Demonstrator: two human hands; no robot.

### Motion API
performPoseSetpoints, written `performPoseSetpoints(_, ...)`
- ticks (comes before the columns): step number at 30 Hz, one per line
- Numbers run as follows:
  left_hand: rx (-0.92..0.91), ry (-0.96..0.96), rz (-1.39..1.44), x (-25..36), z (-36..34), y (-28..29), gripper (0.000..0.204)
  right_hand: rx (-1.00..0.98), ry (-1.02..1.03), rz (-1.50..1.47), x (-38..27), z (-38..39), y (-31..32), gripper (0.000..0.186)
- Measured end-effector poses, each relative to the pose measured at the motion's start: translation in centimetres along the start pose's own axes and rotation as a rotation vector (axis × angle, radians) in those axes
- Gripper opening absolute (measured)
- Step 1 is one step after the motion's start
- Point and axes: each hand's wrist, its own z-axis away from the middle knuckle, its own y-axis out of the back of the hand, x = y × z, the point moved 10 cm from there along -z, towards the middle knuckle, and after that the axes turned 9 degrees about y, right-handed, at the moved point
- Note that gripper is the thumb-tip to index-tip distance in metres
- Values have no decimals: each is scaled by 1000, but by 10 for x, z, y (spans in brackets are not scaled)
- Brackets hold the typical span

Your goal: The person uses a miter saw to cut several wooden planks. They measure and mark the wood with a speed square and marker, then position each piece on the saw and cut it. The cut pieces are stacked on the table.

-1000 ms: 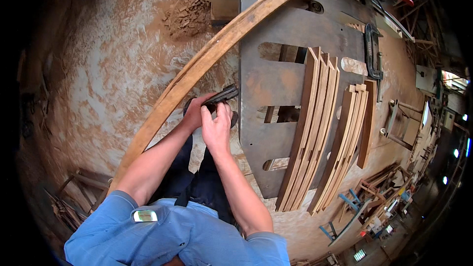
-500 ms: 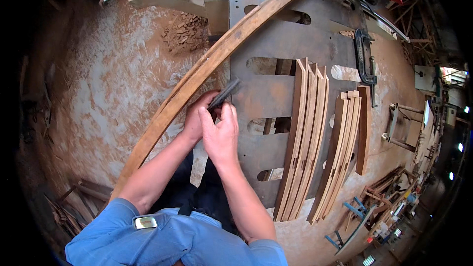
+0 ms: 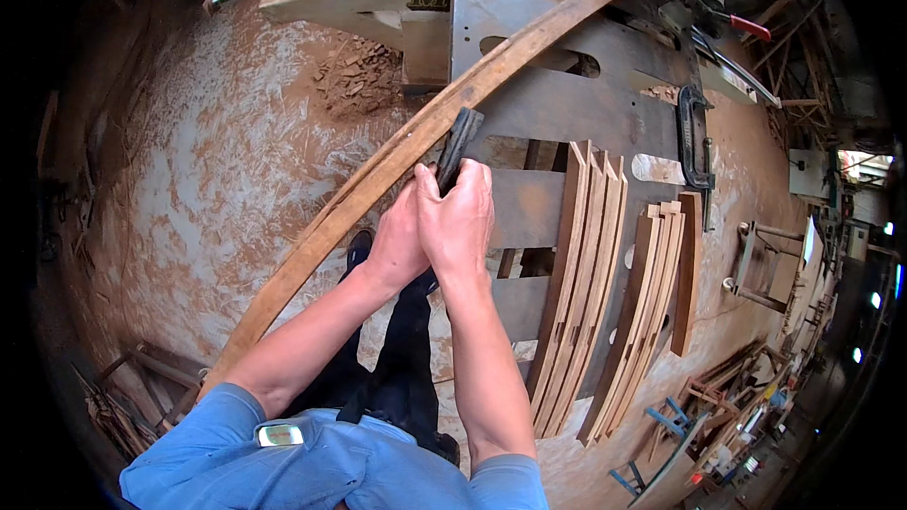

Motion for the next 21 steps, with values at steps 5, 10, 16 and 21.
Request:
performPoseSetpoints(5,-16,41,80,-5,-5,-1,49,29,42,76,-9,-9,-1,39)
performPoseSetpoints(10,13,-28,118,19,8,16,47,13,10,95,-12,-24,-4,41)
performPoseSetpoints(16,-87,-57,27,53,33,75,39,-26,-62,80,-6,-27,-7,44)
performPoseSetpoints(21,-60,-8,11,40,-25,127,28,34,-71,37,-8,-29,-8,51)
